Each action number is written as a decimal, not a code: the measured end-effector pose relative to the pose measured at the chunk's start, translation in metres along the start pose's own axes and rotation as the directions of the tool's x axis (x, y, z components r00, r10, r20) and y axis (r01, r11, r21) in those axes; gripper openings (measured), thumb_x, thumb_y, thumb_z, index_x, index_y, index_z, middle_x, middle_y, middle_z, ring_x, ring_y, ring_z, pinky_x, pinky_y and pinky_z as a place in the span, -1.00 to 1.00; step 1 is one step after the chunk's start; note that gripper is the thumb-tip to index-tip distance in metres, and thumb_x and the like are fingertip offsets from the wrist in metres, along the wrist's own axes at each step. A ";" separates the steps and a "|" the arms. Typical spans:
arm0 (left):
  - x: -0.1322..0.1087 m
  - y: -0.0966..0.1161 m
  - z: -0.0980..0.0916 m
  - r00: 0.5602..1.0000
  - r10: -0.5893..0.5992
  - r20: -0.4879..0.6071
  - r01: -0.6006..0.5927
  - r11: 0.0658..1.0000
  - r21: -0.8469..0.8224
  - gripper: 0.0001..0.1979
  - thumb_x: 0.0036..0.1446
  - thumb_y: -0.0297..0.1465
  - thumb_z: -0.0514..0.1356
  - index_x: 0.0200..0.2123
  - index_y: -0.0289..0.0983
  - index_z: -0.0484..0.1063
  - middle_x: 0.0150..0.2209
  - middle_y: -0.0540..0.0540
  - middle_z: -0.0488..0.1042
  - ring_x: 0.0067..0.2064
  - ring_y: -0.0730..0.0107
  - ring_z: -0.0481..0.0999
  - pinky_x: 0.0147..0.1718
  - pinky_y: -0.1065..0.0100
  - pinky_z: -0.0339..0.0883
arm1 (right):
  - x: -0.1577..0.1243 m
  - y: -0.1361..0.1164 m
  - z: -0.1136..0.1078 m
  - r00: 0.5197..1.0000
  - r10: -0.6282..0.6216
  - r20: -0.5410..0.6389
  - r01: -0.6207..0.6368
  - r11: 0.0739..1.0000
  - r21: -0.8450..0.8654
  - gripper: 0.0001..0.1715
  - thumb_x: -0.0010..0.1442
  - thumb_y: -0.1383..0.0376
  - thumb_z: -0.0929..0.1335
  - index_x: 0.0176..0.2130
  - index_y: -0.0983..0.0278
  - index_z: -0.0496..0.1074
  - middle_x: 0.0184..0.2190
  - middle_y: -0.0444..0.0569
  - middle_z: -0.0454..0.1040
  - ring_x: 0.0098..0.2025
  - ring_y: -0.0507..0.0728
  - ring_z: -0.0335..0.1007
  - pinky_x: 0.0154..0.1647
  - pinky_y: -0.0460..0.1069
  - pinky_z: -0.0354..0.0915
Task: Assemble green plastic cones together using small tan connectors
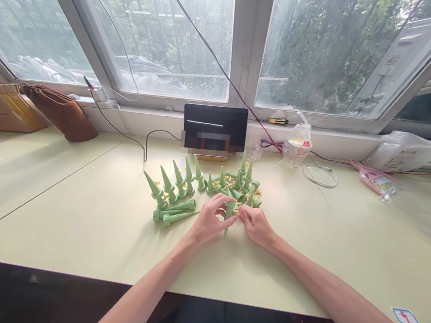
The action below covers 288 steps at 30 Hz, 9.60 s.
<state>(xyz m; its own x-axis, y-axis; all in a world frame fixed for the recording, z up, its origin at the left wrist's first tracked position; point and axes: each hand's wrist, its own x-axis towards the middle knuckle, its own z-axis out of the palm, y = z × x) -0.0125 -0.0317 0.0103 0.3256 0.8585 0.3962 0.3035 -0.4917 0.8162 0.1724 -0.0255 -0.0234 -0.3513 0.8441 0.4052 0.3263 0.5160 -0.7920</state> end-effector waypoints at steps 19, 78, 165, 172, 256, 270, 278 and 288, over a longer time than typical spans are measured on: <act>0.001 0.000 -0.001 1.000 -0.006 -0.004 0.006 1.000 -0.005 -0.71 0.13 -0.31 0.30 -0.07 -0.20 0.47 -0.17 -0.09 0.41 -0.31 0.48 0.45 -0.39 0.41 0.50 | 0.002 -0.008 -0.003 1.000 -0.008 -0.028 0.008 1.000 -0.028 -0.53 0.41 0.04 0.13 -0.45 0.22 0.19 -0.56 -0.15 0.25 -0.56 0.02 0.06 -0.52 -0.05 0.07; -0.001 -0.006 0.004 1.000 -0.025 -0.003 0.025 0.999 -0.027 -0.72 0.14 -0.39 0.29 -0.06 -0.18 0.44 -0.13 -0.07 0.39 -0.29 0.51 0.45 -0.33 0.42 0.47 | 0.001 -0.003 -0.003 1.000 0.023 0.016 -0.024 0.999 0.023 -0.52 0.44 0.10 0.11 -0.48 0.24 0.13 -0.58 -0.19 0.15 -0.55 0.00 0.02 -0.49 -0.06 0.02; -0.050 -0.009 -0.091 0.951 -0.118 -0.287 0.285 0.697 0.658 -0.96 0.08 -0.40 0.26 -0.39 -0.16 0.54 -0.33 -0.07 0.53 -0.39 0.21 0.55 -0.40 0.26 0.39 | -0.002 0.001 0.003 0.986 -0.159 -0.046 0.145 0.966 -0.216 -0.51 0.34 0.20 0.20 -0.56 0.20 -0.07 -0.66 -0.21 -0.01 -0.60 0.00 -0.14 -0.53 -0.04 -0.07; -0.060 -0.014 -0.090 0.963 -0.123 -0.238 0.261 0.634 0.728 -0.93 0.10 -0.42 0.25 -0.40 -0.16 0.54 -0.31 -0.09 0.54 -0.33 0.16 0.56 -0.42 0.28 0.38 | -0.001 0.000 0.002 0.986 -0.162 -0.041 0.148 0.962 -0.230 -0.54 0.34 0.23 0.20 -0.55 0.20 -0.07 -0.66 -0.22 0.00 -0.60 0.00 -0.13 -0.53 -0.05 -0.06; 0.028 -0.011 -0.034 0.949 -0.253 0.190 0.316 0.742 -0.591 -0.64 0.10 -0.14 0.33 -0.13 -0.27 0.55 -0.27 -0.11 0.45 -0.52 0.60 0.17 -0.57 0.44 0.10 | 0.010 -0.010 0.029 0.968 -0.072 -0.240 0.010 0.969 -0.247 -0.55 0.36 0.01 0.25 -0.25 0.32 0.47 -0.69 -0.18 0.34 -0.65 0.00 0.21 -0.58 -0.10 0.12; 0.029 -0.013 -0.031 0.911 -0.392 0.127 0.400 0.770 -0.497 -0.61 0.06 -0.07 0.34 -0.28 -0.31 0.54 -0.54 0.07 0.20 -0.61 0.63 0.11 -0.64 0.46 0.10 | 0.009 -0.008 0.030 0.979 -0.183 -0.093 0.143 0.933 -0.329 -0.60 0.42 0.15 0.21 -0.34 0.28 0.44 -0.65 -0.16 0.34 -0.63 -0.01 0.18 -0.53 -0.10 0.11; 0.029 -0.021 -0.031 0.904 -0.421 0.079 0.395 0.749 -0.532 -0.61 0.09 -0.06 0.30 -0.23 -0.28 0.52 -0.59 0.11 0.11 -0.63 0.62 0.02 -0.67 0.48 -0.01 | 0.005 -0.016 0.027 0.905 -0.348 0.246 0.423 0.796 -0.432 -0.74 0.39 0.24 0.22 -0.26 0.27 0.41 -0.49 -0.10 0.40 -0.55 0.00 0.22 -0.52 -0.07 0.01; 0.029 -0.018 -0.029 0.897 -0.435 0.085 0.408 0.738 -0.538 -0.59 0.07 -0.06 0.32 -0.23 -0.30 0.53 -0.58 0.12 0.08 -0.62 0.63 -0.02 -0.67 0.48 -0.06 | 0.004 -0.017 0.027 0.908 -0.287 0.306 0.410 0.767 -0.494 -0.87 0.34 0.31 0.28 -0.23 0.28 0.40 -0.44 -0.10 0.38 -0.54 0.01 0.19 -0.50 -0.05 -0.02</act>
<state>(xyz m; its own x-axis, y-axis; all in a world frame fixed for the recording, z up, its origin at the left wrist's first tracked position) -0.0348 0.0061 0.0199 0.2362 0.9711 -0.0353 -0.1248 0.0663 0.9900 0.1418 -0.0347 -0.0205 -0.6814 0.5730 0.4554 0.5399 0.8136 -0.2158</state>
